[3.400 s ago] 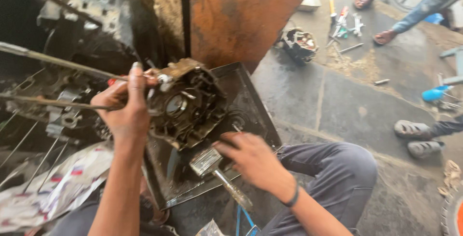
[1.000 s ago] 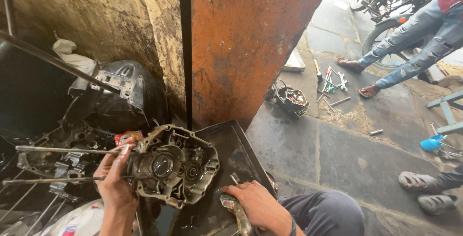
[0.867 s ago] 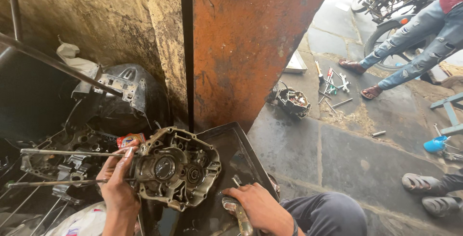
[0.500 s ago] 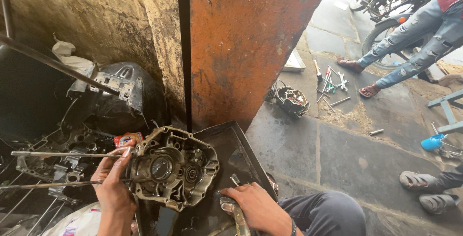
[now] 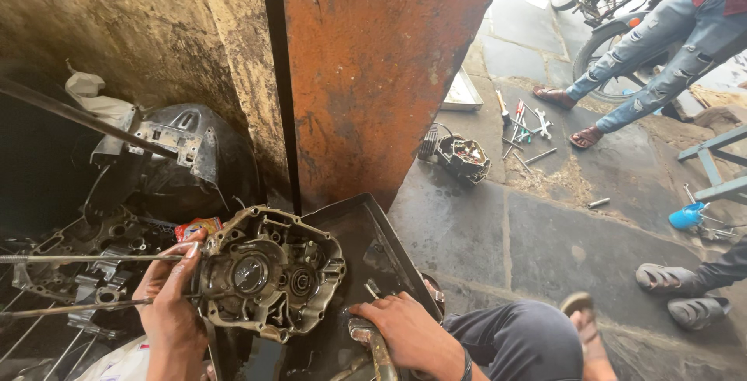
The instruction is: The person scrubs a disassembled engine casing with a wire brush and a toothbrush, repeatedly turning the part to clean multiple sides and crevices. The person works over a metal tray to collect debris and oil.
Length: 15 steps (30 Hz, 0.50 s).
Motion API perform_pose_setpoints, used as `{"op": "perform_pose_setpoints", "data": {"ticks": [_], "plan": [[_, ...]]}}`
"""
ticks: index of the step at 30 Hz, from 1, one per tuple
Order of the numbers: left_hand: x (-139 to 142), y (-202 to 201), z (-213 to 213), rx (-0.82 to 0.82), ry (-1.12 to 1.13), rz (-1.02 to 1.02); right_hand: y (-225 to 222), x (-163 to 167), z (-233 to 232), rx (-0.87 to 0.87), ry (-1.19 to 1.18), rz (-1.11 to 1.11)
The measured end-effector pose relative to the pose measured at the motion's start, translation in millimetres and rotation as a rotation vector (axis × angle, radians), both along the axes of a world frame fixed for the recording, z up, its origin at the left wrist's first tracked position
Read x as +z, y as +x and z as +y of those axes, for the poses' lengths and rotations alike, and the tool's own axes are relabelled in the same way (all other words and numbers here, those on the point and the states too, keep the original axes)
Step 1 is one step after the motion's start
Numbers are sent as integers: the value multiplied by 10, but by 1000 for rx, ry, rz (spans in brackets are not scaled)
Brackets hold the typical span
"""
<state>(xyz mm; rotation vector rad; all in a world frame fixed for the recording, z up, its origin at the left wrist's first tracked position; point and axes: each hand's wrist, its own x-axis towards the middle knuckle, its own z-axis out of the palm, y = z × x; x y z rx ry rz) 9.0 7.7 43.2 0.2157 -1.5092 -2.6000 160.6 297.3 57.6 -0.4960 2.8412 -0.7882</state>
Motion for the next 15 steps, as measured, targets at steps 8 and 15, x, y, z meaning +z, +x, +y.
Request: {"op": "perform_pose_setpoints", "data": {"ticks": [8,15], "plan": [[-140,9,-36,43,-32,134,40,-64,-66,-268,-74,25],[-162,-69,-103,-4,-43,120,-79,-243,-413,-494,-241,-91]]}}
